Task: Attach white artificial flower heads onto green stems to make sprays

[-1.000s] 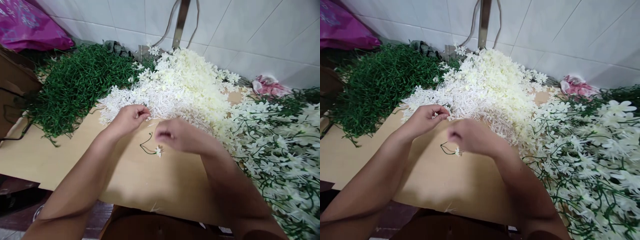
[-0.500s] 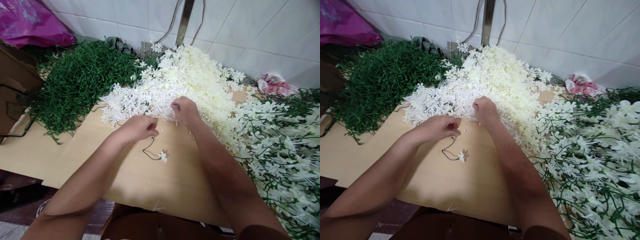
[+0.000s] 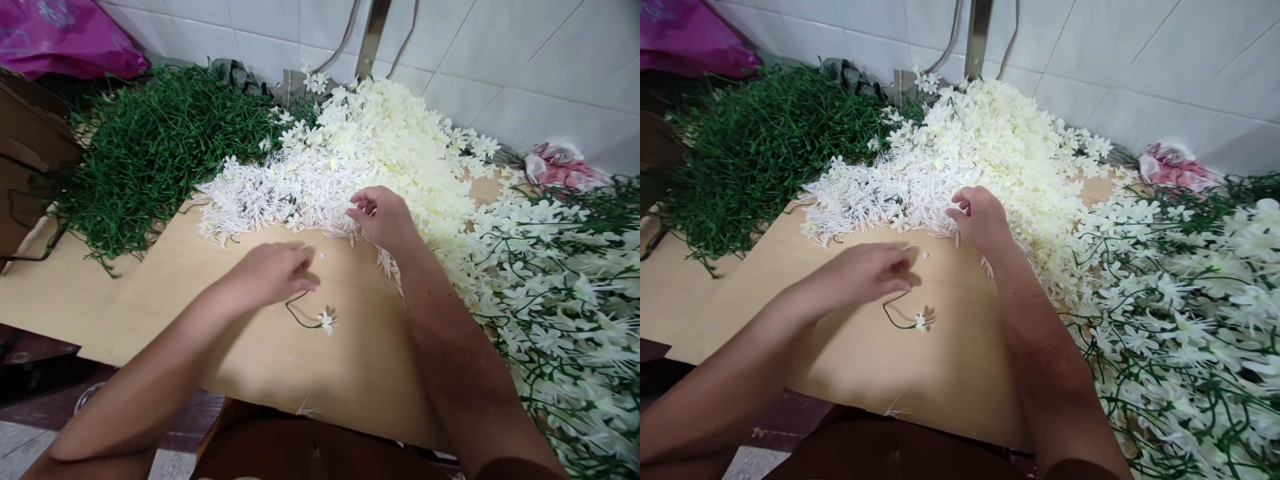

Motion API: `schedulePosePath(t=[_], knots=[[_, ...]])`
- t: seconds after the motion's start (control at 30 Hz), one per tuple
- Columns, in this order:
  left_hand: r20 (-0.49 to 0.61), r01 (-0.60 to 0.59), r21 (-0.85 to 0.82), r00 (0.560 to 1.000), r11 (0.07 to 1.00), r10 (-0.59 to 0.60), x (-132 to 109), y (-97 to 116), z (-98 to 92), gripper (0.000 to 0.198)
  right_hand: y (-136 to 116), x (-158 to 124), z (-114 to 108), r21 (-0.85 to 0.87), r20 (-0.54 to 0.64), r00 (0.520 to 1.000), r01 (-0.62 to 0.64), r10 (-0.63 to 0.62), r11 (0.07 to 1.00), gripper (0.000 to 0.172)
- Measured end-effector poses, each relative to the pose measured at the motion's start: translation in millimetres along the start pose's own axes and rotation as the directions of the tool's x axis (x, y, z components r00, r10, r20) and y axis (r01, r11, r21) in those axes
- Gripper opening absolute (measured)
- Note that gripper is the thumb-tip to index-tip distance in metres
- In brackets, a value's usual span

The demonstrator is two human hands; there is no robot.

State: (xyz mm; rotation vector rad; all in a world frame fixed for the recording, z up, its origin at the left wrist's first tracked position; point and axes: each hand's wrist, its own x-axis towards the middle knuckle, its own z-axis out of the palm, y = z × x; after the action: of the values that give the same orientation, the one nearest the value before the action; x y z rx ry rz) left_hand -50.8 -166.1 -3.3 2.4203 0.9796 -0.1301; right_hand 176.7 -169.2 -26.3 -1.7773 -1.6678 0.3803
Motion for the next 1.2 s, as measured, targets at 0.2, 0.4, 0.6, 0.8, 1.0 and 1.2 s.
schedulePosePath(t=[0.2, 0.4, 0.6, 0.8, 1.0, 1.2], knots=[[-0.079, -0.045, -0.015, 0.996, 0.999, 0.044, 8.8, 8.4, 17.6, 0.013, 4.9, -3.5, 3.8, -0.286, 0.16, 0.986, 0.089, -0.044, 0.954, 0.016], [-0.338, -0.031, -0.329, 0.937, 0.944, -0.088, 18.3, -11.9, 20.9, 0.013, 8.1, 2.3, -6.2, -0.107, -0.074, 0.996, 0.042, -0.05, 0.993, 0.007], [-0.418, -0.029, -0.538, 0.877, 0.842, -0.237, 25.7, -22.5, 24.2, 0.026, 11.5, 3.5, -8.5, 0.048, -0.106, 0.994, -0.012, 0.017, 0.999, 0.019], [-0.394, -0.115, -0.687, 0.889, 0.718, -0.235, 29.1, -18.8, 5.7, 0.02, 6.7, 3.4, -11.7, 0.188, -0.08, 0.991, -0.093, 0.11, 0.978, 0.002], [0.059, -0.013, -0.466, 0.997, 0.885, 0.046, 25.2, -21.8, -14.8, 0.021, 7.0, 2.8, -12.4, 0.221, -0.057, 0.991, -0.103, 0.119, 0.97, 0.02], [-0.488, 0.215, -0.262, 0.811, 0.941, -0.322, 50.7, -45.2, -44.7, 0.015, 8.5, 2.5, -13.9, 0.256, -0.099, 0.986, -0.103, 0.132, 0.961, 0.015]])
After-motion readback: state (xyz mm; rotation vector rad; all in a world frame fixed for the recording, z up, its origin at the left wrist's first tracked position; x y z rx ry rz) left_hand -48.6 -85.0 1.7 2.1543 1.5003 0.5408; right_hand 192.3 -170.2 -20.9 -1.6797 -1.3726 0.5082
